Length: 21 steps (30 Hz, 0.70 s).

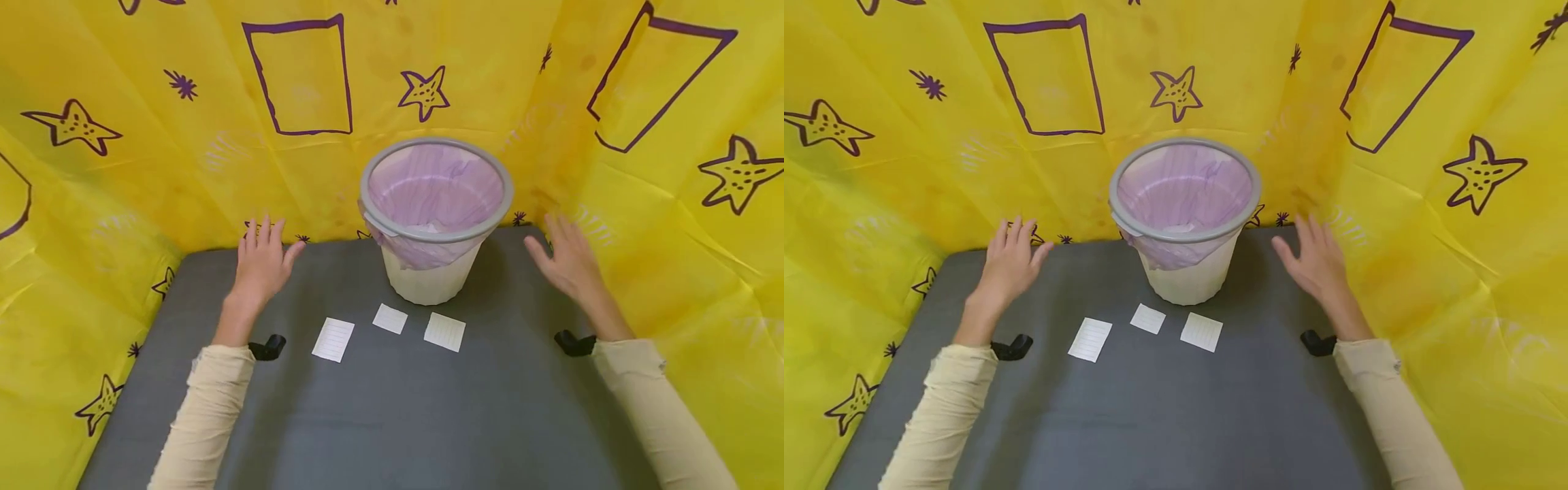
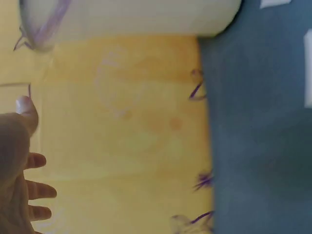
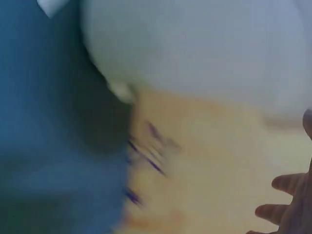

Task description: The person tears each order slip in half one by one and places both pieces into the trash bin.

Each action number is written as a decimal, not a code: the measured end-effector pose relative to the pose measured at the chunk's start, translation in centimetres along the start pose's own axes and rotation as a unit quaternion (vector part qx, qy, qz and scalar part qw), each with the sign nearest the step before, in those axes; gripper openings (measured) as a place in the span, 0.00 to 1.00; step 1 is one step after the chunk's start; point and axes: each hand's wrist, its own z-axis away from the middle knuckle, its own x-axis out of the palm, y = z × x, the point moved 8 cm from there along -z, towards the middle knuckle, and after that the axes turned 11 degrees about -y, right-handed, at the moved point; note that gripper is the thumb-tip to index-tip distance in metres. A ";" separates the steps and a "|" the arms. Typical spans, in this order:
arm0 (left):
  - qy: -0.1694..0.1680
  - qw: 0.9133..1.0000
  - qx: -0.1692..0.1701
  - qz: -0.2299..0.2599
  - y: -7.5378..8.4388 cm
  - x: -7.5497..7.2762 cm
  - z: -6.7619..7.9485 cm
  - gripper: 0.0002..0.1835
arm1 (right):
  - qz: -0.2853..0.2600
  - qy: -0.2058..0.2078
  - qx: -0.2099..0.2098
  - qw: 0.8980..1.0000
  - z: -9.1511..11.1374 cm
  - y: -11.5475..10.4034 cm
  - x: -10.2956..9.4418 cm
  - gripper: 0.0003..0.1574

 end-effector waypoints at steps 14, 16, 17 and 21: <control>-0.026 0.995 -0.071 0.062 -1.5 11.9 5.5 0.37 | 0.026 -0.009 0.036 0.999 3.2 -1.0 12.3 0.51; -0.031 0.995 -0.078 0.061 -1.3 13.5 5.8 0.38 | 0.042 -0.020 0.033 0.998 3.8 -1.5 14.6 0.51; -0.034 0.994 -0.080 0.063 -1.1 14.3 6.0 0.38 | 0.049 -0.024 0.031 0.998 4.0 -1.7 15.6 0.51; -0.018 0.994 -0.085 0.067 -0.1 16.3 6.7 0.39 | 0.046 -0.034 0.027 0.998 4.5 -2.6 17.9 0.51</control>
